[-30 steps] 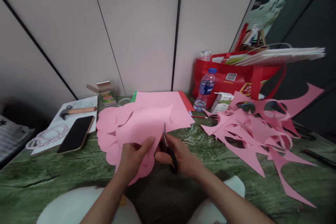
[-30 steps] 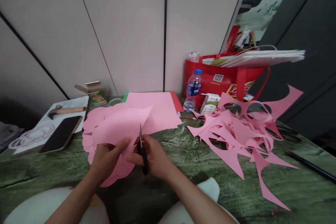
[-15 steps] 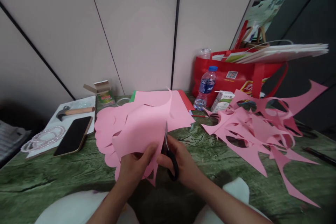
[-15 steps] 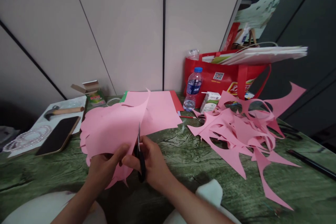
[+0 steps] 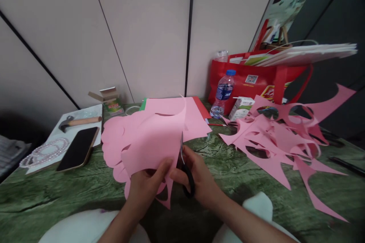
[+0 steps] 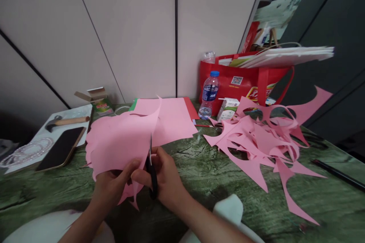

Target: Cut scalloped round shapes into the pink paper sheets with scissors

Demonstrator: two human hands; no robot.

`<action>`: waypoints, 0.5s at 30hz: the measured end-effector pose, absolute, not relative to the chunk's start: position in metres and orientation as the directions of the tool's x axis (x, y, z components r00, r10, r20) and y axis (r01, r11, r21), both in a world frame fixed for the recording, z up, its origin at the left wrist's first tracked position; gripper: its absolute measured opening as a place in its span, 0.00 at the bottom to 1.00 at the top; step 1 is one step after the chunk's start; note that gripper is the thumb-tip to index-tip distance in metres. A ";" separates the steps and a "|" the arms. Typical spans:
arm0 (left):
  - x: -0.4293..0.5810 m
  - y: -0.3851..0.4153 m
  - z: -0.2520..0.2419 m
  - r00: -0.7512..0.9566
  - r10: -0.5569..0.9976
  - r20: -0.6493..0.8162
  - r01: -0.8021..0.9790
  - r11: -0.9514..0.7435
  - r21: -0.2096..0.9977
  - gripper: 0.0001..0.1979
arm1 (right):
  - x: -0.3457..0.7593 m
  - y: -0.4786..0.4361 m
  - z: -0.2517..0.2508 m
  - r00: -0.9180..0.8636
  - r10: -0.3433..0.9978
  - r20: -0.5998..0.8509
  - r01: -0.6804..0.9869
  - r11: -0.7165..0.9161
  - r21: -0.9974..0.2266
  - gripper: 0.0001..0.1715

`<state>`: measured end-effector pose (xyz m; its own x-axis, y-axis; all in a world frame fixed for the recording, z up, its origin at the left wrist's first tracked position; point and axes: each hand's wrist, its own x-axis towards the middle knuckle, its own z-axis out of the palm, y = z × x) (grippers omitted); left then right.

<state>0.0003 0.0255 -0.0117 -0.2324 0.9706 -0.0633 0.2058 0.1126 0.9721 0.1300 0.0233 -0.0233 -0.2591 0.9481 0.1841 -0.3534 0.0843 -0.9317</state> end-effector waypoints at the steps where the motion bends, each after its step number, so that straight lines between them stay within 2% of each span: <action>1: 0.000 0.025 -0.013 -0.227 0.972 -0.064 0.209 0.113 0.971 0.18 | 0.130 0.023 -0.024 -0.258 0.950 0.179 -0.353 0.079 -0.932 0.23; 9: 0.000 0.027 -0.014 -0.201 0.974 -0.106 0.175 0.142 0.974 0.14 | 0.130 0.024 -0.023 -0.237 0.958 0.159 -0.323 0.076 -0.943 0.22; 15: 0.000 0.026 -0.012 -0.192 0.970 -0.148 0.170 0.182 0.968 0.15 | 0.129 0.024 -0.020 -0.240 0.956 0.169 -0.325 0.085 -0.942 0.20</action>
<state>-0.0001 0.0260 -0.0125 -0.1923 0.9701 -0.1483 0.1702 0.1818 0.9685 0.1287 0.0235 -0.0204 -0.2401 0.9560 0.1686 -0.3246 0.0847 -0.9421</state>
